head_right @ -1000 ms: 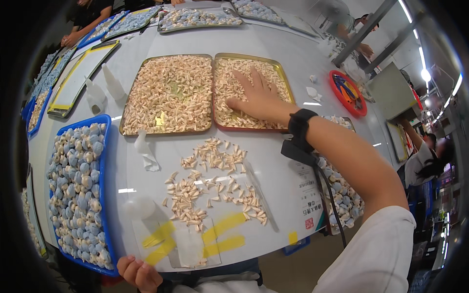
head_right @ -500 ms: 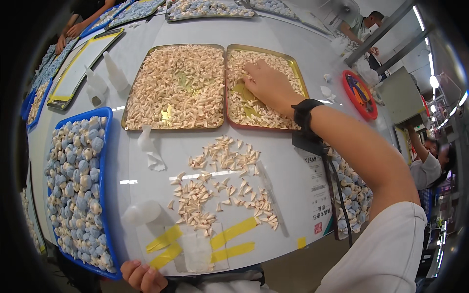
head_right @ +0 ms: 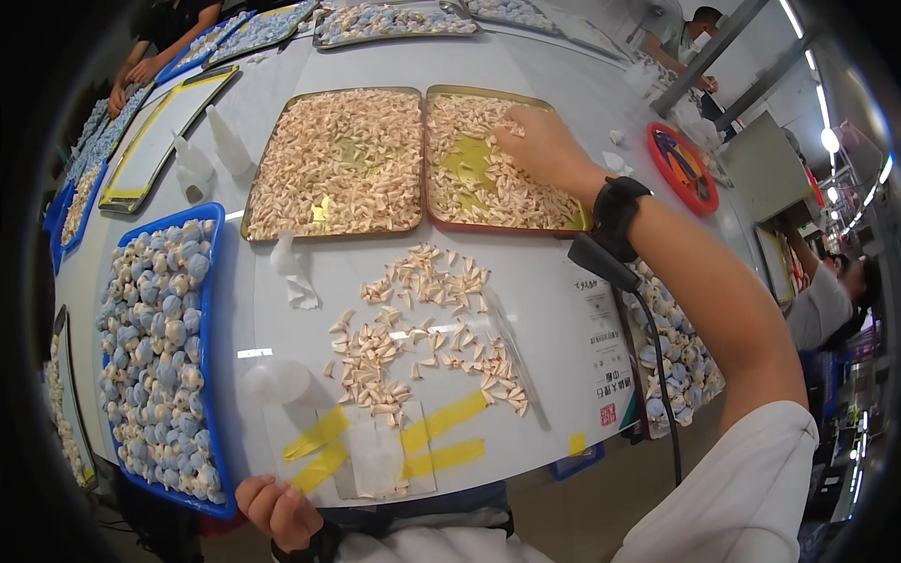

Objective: The person assembles small doll heads by attaching tiny white components to the sides of the heads. They repeatedly pick up a head from a blue tray, attach the parts by hand, and place the finished head into a red tray.

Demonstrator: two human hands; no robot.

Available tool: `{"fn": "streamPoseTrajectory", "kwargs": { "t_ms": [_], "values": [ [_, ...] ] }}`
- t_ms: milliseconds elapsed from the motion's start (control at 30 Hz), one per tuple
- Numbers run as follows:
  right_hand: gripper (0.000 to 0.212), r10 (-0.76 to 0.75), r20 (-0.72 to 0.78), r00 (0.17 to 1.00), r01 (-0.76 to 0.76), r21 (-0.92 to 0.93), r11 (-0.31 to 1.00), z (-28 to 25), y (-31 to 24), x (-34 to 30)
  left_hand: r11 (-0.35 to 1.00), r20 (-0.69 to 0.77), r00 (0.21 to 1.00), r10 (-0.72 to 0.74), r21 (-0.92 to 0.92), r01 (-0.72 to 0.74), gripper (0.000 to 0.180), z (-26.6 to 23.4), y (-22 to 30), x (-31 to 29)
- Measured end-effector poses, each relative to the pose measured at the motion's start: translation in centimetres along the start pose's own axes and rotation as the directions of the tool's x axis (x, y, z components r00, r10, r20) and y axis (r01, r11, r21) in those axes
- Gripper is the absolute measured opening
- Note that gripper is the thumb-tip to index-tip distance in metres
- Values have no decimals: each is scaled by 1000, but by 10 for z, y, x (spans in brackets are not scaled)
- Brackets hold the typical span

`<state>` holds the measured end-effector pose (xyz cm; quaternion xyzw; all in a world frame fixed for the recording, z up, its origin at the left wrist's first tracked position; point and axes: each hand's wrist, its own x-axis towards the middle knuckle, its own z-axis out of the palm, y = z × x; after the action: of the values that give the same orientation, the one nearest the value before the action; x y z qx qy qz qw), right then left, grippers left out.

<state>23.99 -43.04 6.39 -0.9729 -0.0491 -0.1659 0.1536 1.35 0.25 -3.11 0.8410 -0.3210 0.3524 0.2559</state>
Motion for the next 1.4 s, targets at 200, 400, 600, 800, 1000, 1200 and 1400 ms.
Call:
{"fn": "streamPoseTrajectory", "kwargs": {
  "t_ms": [200,400,600,800,1000,1200,1400],
  "values": [
    [32,195,96,976,-209,163,964,-33,-24,-35,1000,36,999,-26,18,26,15,-2,3,3],
    [29,230,197,953,-274,232,934,-40,-43,-101,999,-4,1000,-23,42,23,13,-1,3,6],
    [28,272,236,933,-322,208,924,-33,-52,-150,999,21,1000,-3,41,2,13,0,3,6],
    [29,205,272,940,-244,118,962,-43,-61,-155,1000,44,999,0,19,0,11,0,2,4],
    [27,217,351,911,-256,67,964,-68,-73,-144,1000,42,999,0,27,-1,12,0,1,2],
    [17,71,275,959,-77,11,997,-76,-62,-101,999,14,999,-35,27,35,16,1,3,5],
    [18,-108,234,966,113,-8,994,-42,-57,-9,1000,-60,998,-2,20,3,13,5,1,9]
  ]
}}
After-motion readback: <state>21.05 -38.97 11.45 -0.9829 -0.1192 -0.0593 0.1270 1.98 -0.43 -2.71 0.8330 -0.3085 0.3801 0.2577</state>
